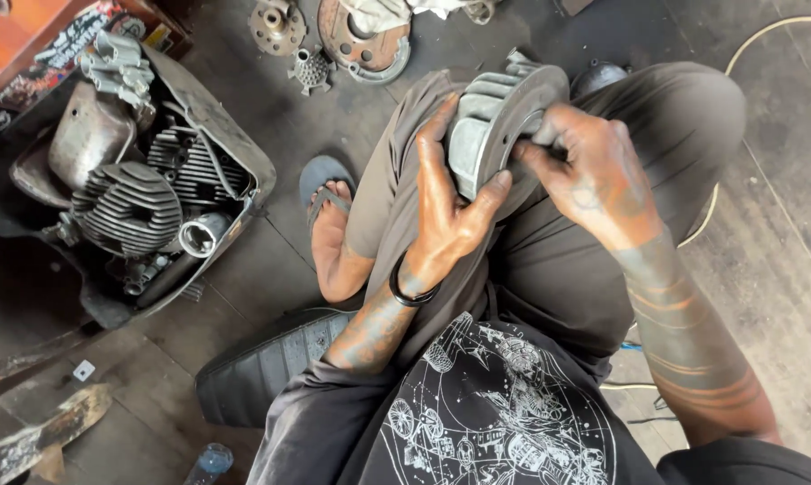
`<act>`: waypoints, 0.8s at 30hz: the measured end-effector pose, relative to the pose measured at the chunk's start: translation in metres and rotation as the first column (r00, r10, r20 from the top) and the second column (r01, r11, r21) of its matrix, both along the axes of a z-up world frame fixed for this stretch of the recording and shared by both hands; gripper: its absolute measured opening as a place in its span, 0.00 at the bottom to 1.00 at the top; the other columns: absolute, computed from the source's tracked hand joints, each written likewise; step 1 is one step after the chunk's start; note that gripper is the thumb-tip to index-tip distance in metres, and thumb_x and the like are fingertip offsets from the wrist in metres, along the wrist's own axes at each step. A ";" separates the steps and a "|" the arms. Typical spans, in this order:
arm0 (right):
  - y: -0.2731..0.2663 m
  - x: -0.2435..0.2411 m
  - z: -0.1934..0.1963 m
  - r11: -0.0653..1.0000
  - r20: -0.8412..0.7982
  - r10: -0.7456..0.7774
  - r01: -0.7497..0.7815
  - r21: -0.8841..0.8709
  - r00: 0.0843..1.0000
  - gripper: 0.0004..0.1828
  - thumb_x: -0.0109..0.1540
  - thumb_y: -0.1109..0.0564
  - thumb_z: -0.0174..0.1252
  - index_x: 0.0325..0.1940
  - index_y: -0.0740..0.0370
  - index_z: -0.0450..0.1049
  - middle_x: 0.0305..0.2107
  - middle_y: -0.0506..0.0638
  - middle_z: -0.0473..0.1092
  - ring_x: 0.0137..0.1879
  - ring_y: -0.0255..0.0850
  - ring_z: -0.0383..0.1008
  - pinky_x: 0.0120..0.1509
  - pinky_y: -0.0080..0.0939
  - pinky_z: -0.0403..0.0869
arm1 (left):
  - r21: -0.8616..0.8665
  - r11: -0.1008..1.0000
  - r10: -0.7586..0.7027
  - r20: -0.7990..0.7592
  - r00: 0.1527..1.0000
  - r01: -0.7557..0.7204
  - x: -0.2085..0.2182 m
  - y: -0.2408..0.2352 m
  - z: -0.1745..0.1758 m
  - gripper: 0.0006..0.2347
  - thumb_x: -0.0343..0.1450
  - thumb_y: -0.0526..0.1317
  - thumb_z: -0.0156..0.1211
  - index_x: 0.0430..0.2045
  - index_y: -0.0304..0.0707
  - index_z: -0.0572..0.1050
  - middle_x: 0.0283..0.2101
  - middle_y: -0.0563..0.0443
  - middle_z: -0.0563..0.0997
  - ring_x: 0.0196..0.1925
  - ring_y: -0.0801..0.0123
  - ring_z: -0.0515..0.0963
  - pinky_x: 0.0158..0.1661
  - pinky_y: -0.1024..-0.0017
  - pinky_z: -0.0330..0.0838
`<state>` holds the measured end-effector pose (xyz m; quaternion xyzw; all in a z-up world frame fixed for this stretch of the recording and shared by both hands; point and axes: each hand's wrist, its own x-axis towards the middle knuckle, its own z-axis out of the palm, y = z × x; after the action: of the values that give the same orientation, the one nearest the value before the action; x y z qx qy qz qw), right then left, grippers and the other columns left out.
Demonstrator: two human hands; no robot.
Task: Cleaning and sanding the inner surface of a motorcycle engine component using an abrasive material
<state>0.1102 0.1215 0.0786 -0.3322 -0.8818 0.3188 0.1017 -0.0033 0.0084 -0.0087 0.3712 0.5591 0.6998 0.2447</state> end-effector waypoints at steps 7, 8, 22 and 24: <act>-0.005 0.006 -0.025 0.894 -0.107 0.031 0.021 0.449 0.994 0.14 0.64 0.70 0.69 0.34 0.69 0.68 0.23 0.55 0.69 0.20 0.48 0.62 0.27 0.47 0.62 | 0.000 0.998 -0.066 -0.010 0.998 0.066 -0.001 -0.007 0.008 0.34 0.70 0.39 0.60 0.69 0.29 0.49 0.68 0.31 0.62 0.70 0.43 0.69 0.72 0.53 0.63; 0.003 0.009 -0.032 0.754 -0.102 0.137 -0.037 0.656 0.985 0.16 0.65 0.69 0.72 0.32 0.67 0.69 0.25 0.52 0.67 0.23 0.45 0.61 0.28 0.44 0.62 | -0.010 0.999 -0.052 -0.035 0.998 0.052 -0.001 -0.007 0.009 0.34 0.69 0.39 0.59 0.69 0.28 0.49 0.67 0.31 0.62 0.69 0.43 0.68 0.71 0.52 0.62; -0.010 0.002 -0.002 0.992 -0.115 0.035 -0.021 0.122 0.993 0.13 0.64 0.74 0.66 0.33 0.71 0.67 0.18 0.54 0.63 0.21 0.41 0.54 0.26 0.45 0.58 | 0.014 0.999 -0.047 0.009 0.999 0.047 0.000 -0.003 0.004 0.33 0.70 0.41 0.58 0.69 0.31 0.50 0.66 0.31 0.65 0.68 0.43 0.71 0.70 0.52 0.66; -0.009 0.007 -0.002 1.000 -0.057 -0.021 0.020 -0.020 0.998 0.10 0.62 0.69 0.65 0.32 0.69 0.69 0.15 0.50 0.63 0.19 0.39 0.55 0.25 0.42 0.56 | -0.007 1.000 -0.017 -0.007 1.000 0.017 0.003 -0.004 0.008 0.32 0.70 0.39 0.59 0.68 0.31 0.51 0.66 0.32 0.65 0.67 0.45 0.71 0.69 0.54 0.65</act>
<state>0.1169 0.1128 0.0770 -0.3330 -0.8720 0.3357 0.1269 -0.0008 0.0040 -0.0003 0.3776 0.5593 0.6943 0.2500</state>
